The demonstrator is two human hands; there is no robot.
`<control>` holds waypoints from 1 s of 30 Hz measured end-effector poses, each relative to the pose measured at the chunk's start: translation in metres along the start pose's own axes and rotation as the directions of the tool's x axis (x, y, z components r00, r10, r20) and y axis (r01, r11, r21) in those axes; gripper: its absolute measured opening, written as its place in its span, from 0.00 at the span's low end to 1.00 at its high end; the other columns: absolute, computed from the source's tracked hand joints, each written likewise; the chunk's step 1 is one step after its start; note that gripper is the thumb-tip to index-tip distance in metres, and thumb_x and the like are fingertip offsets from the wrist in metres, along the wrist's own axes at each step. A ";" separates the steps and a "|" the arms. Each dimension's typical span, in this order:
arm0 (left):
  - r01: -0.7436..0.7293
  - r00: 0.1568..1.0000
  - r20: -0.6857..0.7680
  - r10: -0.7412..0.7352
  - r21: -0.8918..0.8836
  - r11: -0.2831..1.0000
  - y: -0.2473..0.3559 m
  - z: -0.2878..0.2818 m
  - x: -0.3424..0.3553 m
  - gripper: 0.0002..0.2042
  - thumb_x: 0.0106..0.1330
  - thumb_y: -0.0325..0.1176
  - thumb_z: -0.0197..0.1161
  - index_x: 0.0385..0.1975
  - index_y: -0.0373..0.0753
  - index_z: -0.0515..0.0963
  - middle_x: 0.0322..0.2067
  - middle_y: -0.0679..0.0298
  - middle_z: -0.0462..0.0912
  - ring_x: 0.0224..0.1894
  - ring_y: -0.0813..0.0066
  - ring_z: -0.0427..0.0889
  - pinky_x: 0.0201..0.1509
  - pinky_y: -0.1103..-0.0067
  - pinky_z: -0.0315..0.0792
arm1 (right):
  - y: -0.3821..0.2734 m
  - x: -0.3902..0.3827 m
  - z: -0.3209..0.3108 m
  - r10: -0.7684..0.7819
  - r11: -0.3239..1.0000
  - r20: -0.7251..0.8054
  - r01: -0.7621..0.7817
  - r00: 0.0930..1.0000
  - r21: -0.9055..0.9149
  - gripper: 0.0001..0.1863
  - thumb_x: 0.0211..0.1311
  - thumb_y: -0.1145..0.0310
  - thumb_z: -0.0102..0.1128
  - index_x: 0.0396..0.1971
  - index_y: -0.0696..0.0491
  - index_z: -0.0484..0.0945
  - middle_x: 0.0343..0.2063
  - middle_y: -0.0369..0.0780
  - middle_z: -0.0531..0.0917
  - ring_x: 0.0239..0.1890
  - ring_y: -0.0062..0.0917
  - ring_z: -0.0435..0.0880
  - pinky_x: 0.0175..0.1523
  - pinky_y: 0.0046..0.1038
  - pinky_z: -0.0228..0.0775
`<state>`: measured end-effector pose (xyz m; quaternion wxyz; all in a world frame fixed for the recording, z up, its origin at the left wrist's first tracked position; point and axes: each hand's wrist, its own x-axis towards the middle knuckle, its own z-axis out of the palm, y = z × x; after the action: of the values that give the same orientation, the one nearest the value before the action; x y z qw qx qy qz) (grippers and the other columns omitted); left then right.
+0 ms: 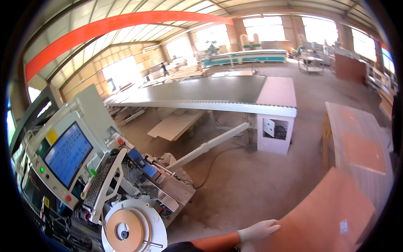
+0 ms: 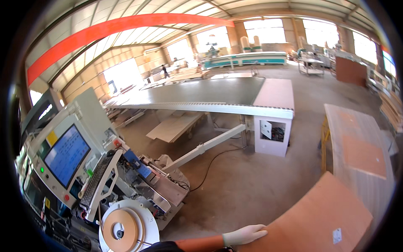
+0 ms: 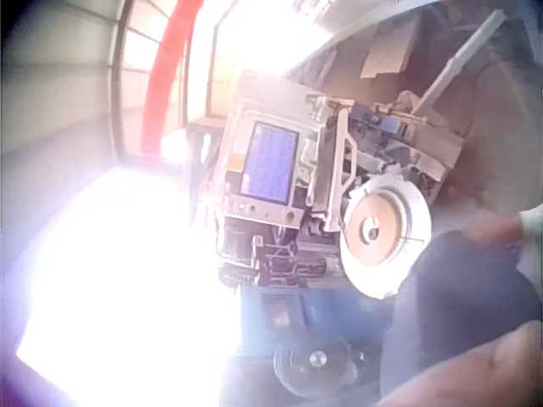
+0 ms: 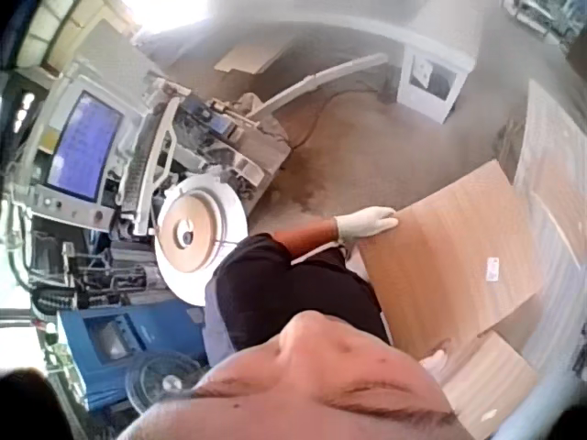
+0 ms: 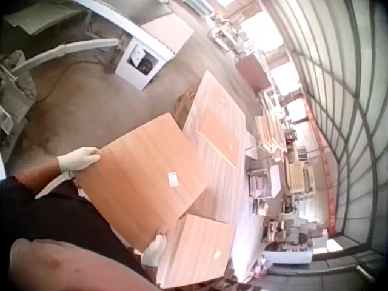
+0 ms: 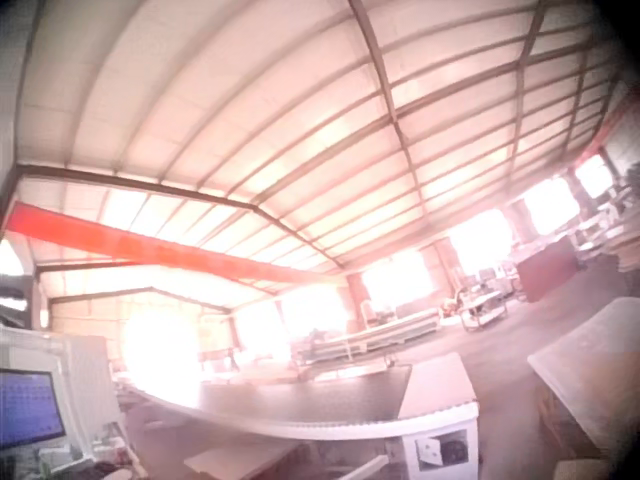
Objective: The person feeds a wooden board into an edge-banding machine, walks to the opposite end of the conveyor line, and picks up the board from the table, feeling along its edges by hand.
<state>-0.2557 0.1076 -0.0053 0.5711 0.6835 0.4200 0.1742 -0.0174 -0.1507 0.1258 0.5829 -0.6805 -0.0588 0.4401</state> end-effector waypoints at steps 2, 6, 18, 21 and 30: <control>0.054 0.989 -0.136 -0.052 0.010 0.998 -0.022 -0.031 -0.025 0.24 0.76 0.47 0.50 0.59 0.33 0.73 0.54 0.48 0.81 0.59 0.54 0.78 0.63 0.68 0.69 | 0.005 0.022 0.040 -0.044 0.999 0.080 0.042 0.996 0.020 0.24 0.76 0.57 0.46 0.61 0.59 0.70 0.58 0.50 0.76 0.58 0.44 0.77 0.62 0.45 0.70; 0.113 0.904 -0.411 -0.120 -0.042 0.993 -0.075 -0.091 -0.074 0.27 0.75 0.51 0.52 0.62 0.33 0.72 0.55 0.48 0.81 0.59 0.54 0.79 0.63 0.68 0.70 | 0.062 0.151 0.050 -0.134 0.974 0.262 0.177 0.956 -0.144 0.23 0.74 0.59 0.48 0.59 0.59 0.71 0.58 0.51 0.77 0.58 0.48 0.76 0.60 0.49 0.69; 0.192 0.231 -0.876 -0.423 -0.386 0.903 -0.191 -0.137 -0.205 0.24 0.75 0.43 0.55 0.60 0.28 0.71 0.49 0.44 0.83 0.55 0.55 0.83 0.58 0.69 0.73 | 0.158 0.302 0.409 0.098 0.783 0.818 0.463 0.566 -0.414 0.16 0.72 0.59 0.54 0.28 0.54 0.78 0.22 0.28 0.74 0.25 0.13 0.71 0.31 0.22 0.63; 0.134 0.116 -0.872 -0.476 -0.461 0.877 -0.188 -0.130 -0.205 0.23 0.74 0.43 0.55 0.59 0.29 0.71 0.47 0.44 0.84 0.53 0.52 0.83 0.56 0.67 0.74 | 0.177 0.312 0.461 0.174 0.735 0.806 0.470 0.566 -0.489 0.20 0.70 0.58 0.57 0.19 0.52 0.72 0.16 0.26 0.67 0.20 0.12 0.61 0.25 0.25 0.53; 0.086 -0.166 -0.835 -0.525 -0.543 0.835 -0.252 -0.077 -0.156 0.13 0.76 0.35 0.51 0.51 0.33 0.75 0.40 0.45 0.83 0.41 0.51 0.82 0.48 0.67 0.75 | 0.218 0.365 0.576 0.259 0.425 0.905 0.802 0.336 -0.420 0.24 0.68 0.52 0.58 0.19 0.56 0.75 0.14 0.33 0.71 0.20 0.20 0.67 0.28 0.33 0.62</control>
<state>-0.4966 0.0349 -0.1788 0.2006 0.1141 0.8170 0.5285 -0.2751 0.4241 -0.2134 0.1038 -0.4826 -0.7105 0.5016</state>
